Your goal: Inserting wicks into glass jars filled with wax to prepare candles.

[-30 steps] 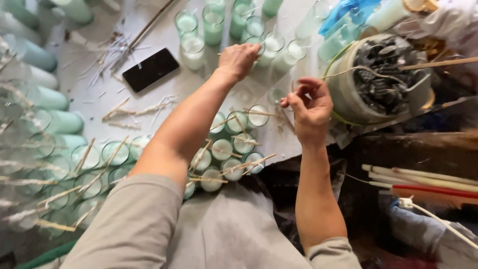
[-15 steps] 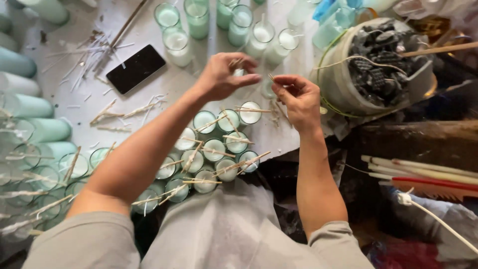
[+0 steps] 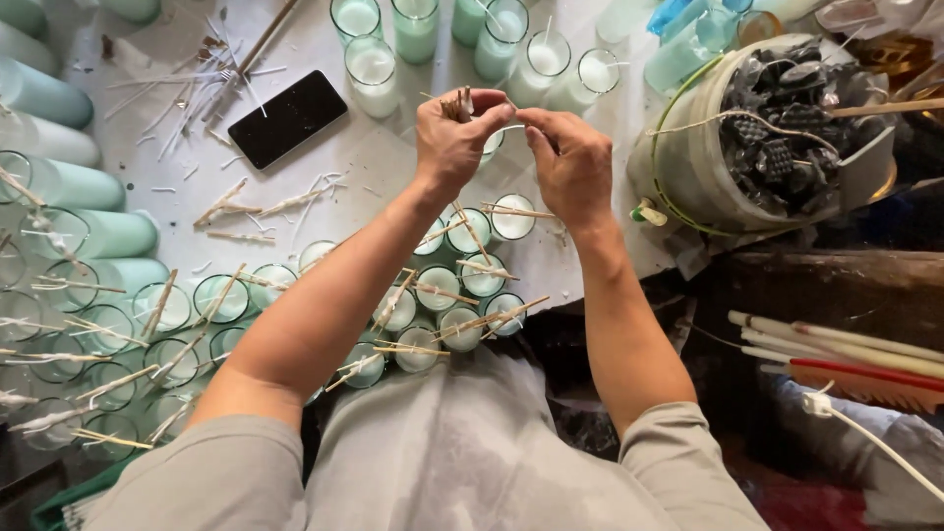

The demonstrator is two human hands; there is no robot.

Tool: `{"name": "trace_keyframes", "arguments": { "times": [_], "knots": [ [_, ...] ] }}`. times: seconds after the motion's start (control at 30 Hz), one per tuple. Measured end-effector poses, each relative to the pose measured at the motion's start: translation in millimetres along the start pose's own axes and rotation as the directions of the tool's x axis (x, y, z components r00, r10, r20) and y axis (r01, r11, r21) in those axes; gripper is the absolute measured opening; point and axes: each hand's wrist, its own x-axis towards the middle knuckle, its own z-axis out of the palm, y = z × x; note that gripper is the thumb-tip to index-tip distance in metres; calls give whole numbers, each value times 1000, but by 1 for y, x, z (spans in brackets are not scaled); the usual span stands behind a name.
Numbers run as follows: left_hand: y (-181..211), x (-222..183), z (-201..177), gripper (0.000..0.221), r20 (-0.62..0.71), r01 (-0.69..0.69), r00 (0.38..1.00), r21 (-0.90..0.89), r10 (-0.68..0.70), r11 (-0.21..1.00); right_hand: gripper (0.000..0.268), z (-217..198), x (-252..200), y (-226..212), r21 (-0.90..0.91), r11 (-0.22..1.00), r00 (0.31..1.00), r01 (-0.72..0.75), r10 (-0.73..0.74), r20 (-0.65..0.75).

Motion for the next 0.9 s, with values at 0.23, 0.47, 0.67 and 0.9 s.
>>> {"name": "trace_keyframes", "arguments": {
  "times": [0.23,0.47,0.67,0.9],
  "knots": [
    [-20,10,15,8,-128,-11,992,12,13,1000,20,6,-4,10,-55,998,1000,19,-19,-2],
    [-25,9,23,9,-134,80,987,-68,-89,994,22,10,-10,17,-25,1000,999,0,-1,-37],
    [-28,18,19,23,30,-8,1000,139,4,990,17,9,-10,28,-88,996,999,-12,8,-38],
    [-42,49,9,27,470,-429,882,828,-29,361,16,-6,-28,63,-210,958,978,-193,204,33]
  ]
}}
